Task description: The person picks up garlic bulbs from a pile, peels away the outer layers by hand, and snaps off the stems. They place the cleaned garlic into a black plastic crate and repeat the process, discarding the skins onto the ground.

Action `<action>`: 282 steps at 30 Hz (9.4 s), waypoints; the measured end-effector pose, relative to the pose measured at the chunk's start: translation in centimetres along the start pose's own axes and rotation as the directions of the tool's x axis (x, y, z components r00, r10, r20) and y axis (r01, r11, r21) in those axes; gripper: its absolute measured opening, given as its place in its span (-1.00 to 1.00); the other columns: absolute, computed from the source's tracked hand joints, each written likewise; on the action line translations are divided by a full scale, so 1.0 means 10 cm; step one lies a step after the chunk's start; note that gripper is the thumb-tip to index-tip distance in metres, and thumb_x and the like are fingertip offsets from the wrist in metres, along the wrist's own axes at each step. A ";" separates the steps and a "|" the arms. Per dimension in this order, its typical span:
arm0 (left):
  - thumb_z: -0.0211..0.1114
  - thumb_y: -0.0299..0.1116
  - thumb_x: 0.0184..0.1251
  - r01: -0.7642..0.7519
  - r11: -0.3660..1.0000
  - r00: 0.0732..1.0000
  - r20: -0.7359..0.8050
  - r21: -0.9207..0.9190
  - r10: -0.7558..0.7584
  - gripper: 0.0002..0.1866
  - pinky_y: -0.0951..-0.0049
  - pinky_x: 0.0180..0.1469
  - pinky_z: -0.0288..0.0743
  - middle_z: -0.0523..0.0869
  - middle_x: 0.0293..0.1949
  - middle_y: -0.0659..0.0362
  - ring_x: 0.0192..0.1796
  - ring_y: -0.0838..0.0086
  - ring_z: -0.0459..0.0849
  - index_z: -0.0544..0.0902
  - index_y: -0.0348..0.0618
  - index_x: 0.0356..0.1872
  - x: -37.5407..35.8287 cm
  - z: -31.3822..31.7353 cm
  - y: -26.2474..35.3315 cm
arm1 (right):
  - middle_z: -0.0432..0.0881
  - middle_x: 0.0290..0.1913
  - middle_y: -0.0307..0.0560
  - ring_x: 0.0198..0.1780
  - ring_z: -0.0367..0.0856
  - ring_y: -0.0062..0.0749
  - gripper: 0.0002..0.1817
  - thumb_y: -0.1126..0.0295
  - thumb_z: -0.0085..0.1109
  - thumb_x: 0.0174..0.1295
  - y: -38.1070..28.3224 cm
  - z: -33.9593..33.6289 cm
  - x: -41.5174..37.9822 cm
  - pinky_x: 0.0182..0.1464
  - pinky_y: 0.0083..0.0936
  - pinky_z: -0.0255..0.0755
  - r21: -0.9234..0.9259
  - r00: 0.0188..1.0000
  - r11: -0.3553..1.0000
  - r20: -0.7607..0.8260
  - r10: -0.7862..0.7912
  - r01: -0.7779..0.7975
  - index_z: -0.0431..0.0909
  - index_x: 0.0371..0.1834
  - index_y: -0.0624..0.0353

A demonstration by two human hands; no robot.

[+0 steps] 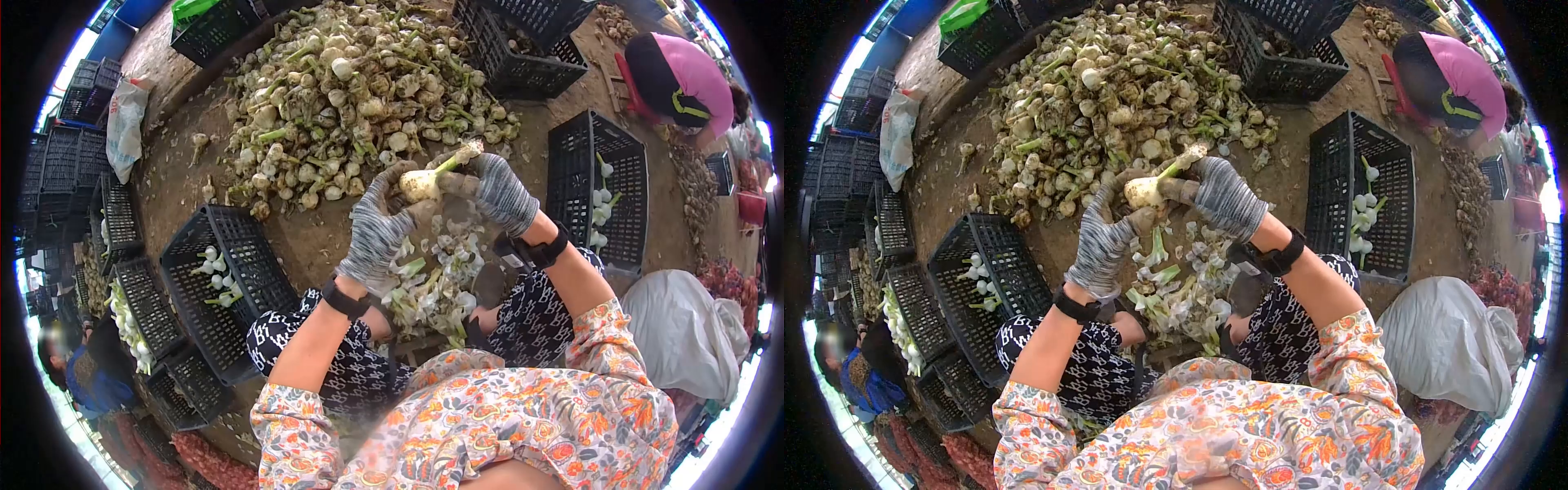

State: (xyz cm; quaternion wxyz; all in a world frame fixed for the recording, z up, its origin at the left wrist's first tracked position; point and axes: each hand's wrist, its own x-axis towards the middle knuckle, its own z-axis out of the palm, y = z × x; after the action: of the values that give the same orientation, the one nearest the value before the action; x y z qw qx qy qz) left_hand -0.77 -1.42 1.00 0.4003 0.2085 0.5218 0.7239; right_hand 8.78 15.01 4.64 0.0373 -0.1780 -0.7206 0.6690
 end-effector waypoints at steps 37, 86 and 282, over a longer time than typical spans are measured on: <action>0.26 -0.15 0.20 -0.110 0.981 0.947 -0.281 0.160 0.153 -0.63 0.55 -0.31 0.46 0.62 -0.44 0.20 -0.44 0.50 0.56 0.56 -0.23 -0.11 0.14 -0.06 -0.18 | 0.57 -0.24 -0.12 -0.30 0.53 -0.38 -0.84 0.51 0.10 0.10 0.36 0.18 -0.12 -0.19 -0.61 0.42 0.636 0.994 0.768 -0.005 0.108 -0.080 0.54 -0.25 0.30; 0.33 -0.35 0.12 0.407 0.845 0.830 -0.247 -0.346 -0.500 -0.69 0.63 -0.43 0.52 0.64 -0.33 0.18 -0.38 0.53 0.61 0.56 -0.23 -0.13 0.02 0.04 -0.19 | 0.58 -0.19 -0.02 -0.22 0.58 -0.36 -0.57 0.31 0.15 0.15 0.82 0.00 -0.03 -0.21 -0.56 0.48 0.043 0.970 0.976 -0.114 0.217 -0.213 0.38 0.05 0.28; 0.16 -0.37 0.26 0.470 0.850 0.850 0.135 0.238 -0.509 -0.69 0.63 -0.30 0.49 0.61 -0.13 0.26 -0.22 0.66 0.55 0.53 -0.16 0.02 -0.33 0.27 -0.41 | 0.57 -0.11 -0.02 -0.19 0.56 -0.40 -0.62 0.31 0.11 0.15 1.99 -0.55 0.00 -0.14 -0.46 0.48 0.750 0.937 0.651 -0.134 0.323 -0.117 0.43 0.04 0.19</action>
State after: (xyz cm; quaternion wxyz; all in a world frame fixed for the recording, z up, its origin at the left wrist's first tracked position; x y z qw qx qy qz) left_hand 4.58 -1.90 -1.47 0.5982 0.1756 0.5851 0.5186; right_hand 14.53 21.03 -14.24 0.1156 -0.3197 -0.3540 0.8712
